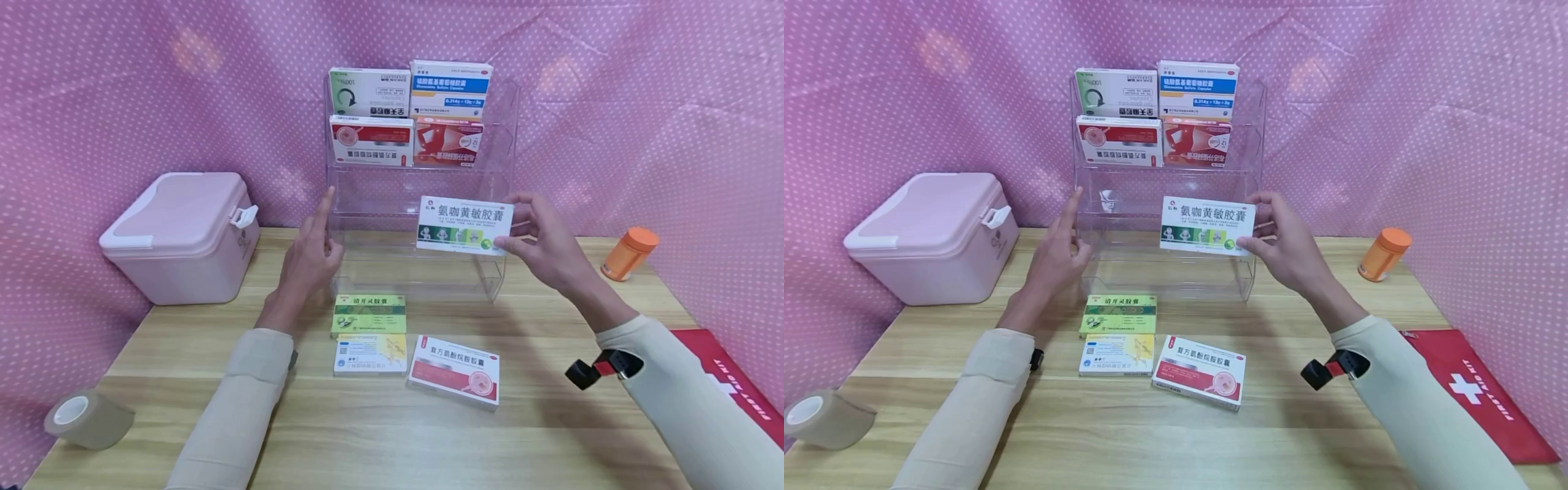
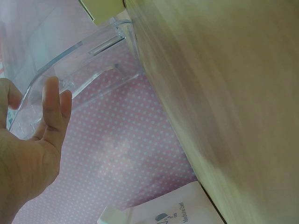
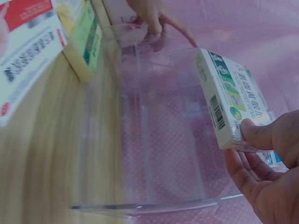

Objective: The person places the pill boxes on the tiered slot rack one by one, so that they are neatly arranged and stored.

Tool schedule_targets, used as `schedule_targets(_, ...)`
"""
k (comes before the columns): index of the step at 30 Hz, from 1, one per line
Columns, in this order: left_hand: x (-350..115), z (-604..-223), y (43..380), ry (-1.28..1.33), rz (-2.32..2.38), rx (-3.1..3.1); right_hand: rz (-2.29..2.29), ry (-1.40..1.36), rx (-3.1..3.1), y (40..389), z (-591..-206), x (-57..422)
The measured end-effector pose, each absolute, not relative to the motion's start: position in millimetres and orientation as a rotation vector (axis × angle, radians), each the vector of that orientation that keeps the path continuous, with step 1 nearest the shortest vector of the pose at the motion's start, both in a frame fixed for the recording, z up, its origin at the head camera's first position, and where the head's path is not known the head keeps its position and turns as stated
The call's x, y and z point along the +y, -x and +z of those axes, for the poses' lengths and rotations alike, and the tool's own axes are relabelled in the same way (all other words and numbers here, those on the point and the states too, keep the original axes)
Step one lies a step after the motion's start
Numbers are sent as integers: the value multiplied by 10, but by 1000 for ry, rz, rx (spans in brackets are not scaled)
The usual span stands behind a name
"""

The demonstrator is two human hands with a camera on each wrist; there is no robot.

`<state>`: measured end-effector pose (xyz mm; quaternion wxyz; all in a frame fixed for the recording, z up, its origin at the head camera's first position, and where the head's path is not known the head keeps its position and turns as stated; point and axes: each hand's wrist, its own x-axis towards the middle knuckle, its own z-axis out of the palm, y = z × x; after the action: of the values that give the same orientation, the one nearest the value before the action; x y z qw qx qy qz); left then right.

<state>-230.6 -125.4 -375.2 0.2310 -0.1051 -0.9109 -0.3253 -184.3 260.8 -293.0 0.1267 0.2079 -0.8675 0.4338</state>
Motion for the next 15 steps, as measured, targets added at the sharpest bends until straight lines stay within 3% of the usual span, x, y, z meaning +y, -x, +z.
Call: schedule_targets(15, -1271, -3763, 2308, 308, -906, -2486, 1246, -500, -2455, 2271, -2596, 2213)
